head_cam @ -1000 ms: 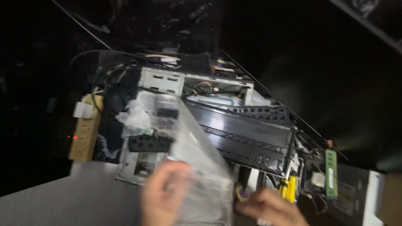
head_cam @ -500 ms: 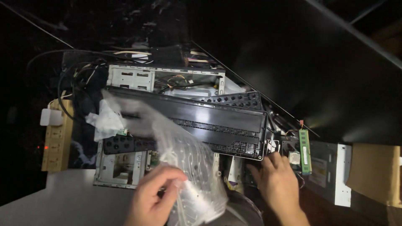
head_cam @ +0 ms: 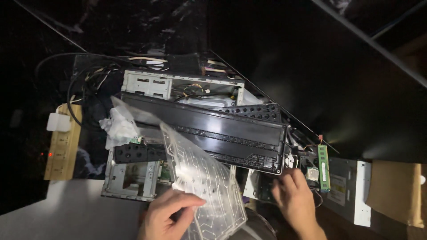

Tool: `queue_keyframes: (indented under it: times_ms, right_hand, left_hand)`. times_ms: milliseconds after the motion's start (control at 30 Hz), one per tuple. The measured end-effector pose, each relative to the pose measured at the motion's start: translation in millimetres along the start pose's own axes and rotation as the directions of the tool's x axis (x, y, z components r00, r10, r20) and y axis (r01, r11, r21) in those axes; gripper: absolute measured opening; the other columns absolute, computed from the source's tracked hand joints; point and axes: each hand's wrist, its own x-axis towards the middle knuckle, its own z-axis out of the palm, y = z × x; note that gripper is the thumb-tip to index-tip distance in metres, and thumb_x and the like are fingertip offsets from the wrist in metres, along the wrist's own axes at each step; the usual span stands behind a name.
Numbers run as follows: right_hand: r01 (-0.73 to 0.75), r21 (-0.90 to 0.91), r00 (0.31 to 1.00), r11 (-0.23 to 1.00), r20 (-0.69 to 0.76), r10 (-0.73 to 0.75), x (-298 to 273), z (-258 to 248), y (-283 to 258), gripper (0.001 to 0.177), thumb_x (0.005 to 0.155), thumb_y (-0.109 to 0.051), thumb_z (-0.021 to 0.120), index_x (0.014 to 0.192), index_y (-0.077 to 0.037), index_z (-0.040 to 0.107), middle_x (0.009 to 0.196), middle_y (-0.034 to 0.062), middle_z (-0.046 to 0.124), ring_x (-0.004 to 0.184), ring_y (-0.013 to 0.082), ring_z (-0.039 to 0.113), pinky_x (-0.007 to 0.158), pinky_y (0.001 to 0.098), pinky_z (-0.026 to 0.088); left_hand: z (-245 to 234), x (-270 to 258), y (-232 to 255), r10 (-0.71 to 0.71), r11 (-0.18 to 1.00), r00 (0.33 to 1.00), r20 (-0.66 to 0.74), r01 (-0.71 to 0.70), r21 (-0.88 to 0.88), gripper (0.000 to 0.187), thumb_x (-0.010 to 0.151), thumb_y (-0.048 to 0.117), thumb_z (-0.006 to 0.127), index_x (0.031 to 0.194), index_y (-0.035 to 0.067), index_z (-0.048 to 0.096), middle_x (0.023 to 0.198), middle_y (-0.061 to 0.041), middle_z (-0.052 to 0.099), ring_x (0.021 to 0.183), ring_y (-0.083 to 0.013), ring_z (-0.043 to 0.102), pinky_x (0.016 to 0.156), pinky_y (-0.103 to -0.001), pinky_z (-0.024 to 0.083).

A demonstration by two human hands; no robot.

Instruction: Dismantling, cleaning, and repairing a computer keyboard.

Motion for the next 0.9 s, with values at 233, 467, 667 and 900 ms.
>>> queue_keyframes:
  times_ms: [233,467,667,900]
  right_hand:
    - [-0.015,0.081,0.998,0.997,-0.057,0.019,-21,0,44,0.025,0.090,-0.011,0.064,0.113,-0.004,0.060,0.099,0.0163,0.064,0.083,0.0343,0.066,0.073,0.0385,0.054]
    - [0.057,0.299,0.931,0.953,0.329,-0.159,66,-31,-95,0.028,0.085,-0.022,0.072,0.108,-0.006,0.071,0.093,0.0146,0.074,0.072,0.0314,0.073,0.060,0.0379,0.061]
    - [0.492,0.116,0.803,0.863,0.324,-0.501,164,33,-176,0.013,0.091,-0.013,0.063,0.094,-0.001,0.066,0.097,0.0217,0.067,0.076,0.0409,0.069,0.068,0.0489,0.056]
    - [0.635,0.273,0.642,0.722,0.334,-0.691,224,27,-182,0.013,0.082,-0.010,0.065,0.092,-0.004,0.071,0.094,0.0199,0.069,0.082,0.0391,0.069,0.072,0.0482,0.056]
  left_hand:
    - [10,-6,1,-0.074,0.994,0.996,-0.045,0.070,-0.084,0.022,0.083,-0.004,0.072,0.098,0.009,0.080,0.093,-0.006,0.075,0.074,-0.0135,0.073,0.059,-0.025,0.052]
    - [8,-15,1,-0.085,0.993,0.996,0.010,0.086,-0.078,0.021,0.082,-0.005,0.071,0.096,0.009,0.077,0.097,-0.008,0.073,0.081,-0.0166,0.074,0.066,-0.029,0.056]
    - [23,-58,-59,-0.119,0.968,0.986,0.118,0.142,-0.209,0.022,0.082,-0.011,0.071,0.094,0.007,0.077,0.118,-0.015,0.074,0.103,-0.0247,0.078,0.083,-0.033,0.059]
    - [10,-62,-55,-0.045,0.965,0.972,0.230,0.102,-0.242,0.003,0.091,0.006,0.076,0.091,0.004,0.074,0.122,-0.019,0.071,0.121,-0.0311,0.072,0.100,-0.040,0.056]
